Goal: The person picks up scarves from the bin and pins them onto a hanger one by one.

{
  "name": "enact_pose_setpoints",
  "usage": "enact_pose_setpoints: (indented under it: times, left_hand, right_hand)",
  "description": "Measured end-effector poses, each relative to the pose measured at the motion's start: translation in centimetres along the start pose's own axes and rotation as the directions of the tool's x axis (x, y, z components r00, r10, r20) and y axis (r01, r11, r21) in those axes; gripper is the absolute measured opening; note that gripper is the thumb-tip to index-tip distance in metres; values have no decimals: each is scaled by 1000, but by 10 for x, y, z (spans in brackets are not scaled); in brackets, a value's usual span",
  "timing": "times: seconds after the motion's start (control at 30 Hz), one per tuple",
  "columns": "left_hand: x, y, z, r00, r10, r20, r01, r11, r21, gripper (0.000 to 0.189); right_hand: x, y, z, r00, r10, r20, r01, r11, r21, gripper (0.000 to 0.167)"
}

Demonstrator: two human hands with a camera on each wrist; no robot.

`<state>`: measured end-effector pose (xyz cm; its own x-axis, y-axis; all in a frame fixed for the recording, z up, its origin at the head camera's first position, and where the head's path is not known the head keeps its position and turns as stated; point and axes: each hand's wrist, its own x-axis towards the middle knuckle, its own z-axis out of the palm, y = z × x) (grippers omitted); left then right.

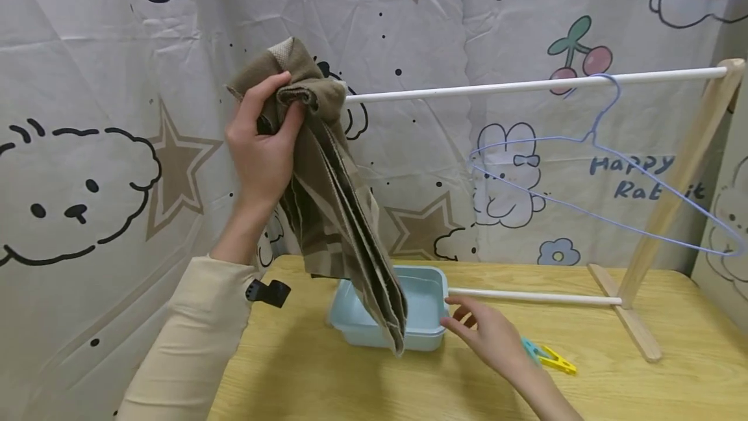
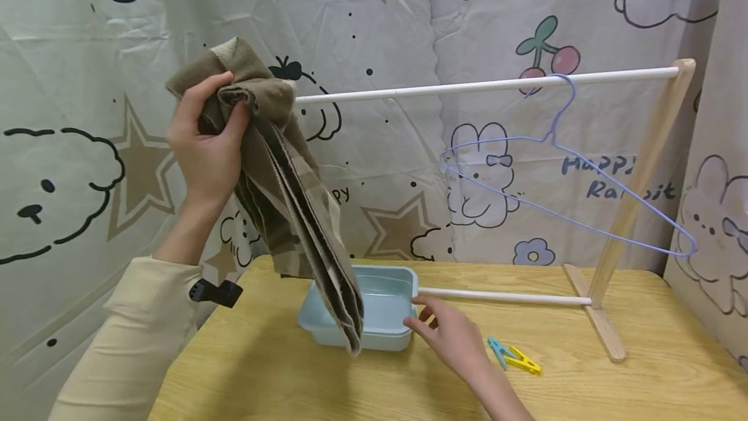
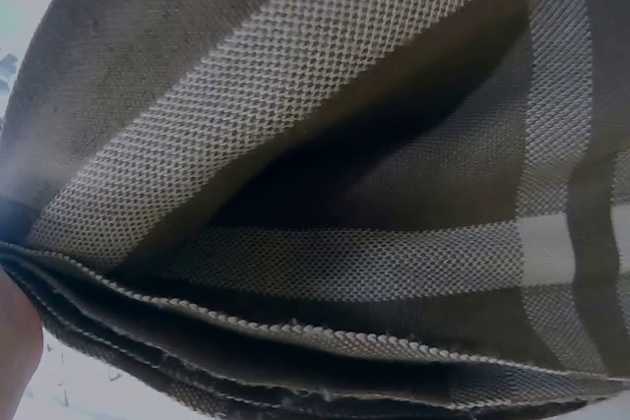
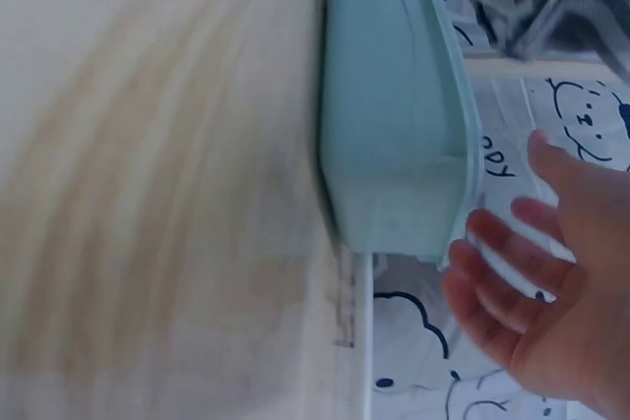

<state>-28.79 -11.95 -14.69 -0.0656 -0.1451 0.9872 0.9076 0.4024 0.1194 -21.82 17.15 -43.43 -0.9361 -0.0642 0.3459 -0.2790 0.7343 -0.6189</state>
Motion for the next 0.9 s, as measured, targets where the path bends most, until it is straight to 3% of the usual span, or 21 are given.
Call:
enact_pose_setpoints:
  times: [0.17, 0.33, 0.63, 0.9]
  left_hand:
    - [5, 4, -12, 999, -46, -19, 46, 999, -11, 25]
    - [2, 5, -25, 996, -78, -46, 77, 997, -21, 25]
    - [-7, 7, -45, 990, -130, -46, 131, 991, 13, 25]
    - [-11, 4, -53, 985, -152, -82, 153, 988, 9, 25]
  right_hand:
    - [0, 1, -17, 979, -158, -129, 155, 987, -28, 35]
    - [1, 4, -37, 950, -246, -190, 236, 969, -70, 35]
    - [2, 10, -87, 919, -292, -266, 257, 953, -160, 34]
    - [2, 10, -130, 862, -378, -339, 318, 922, -220, 41]
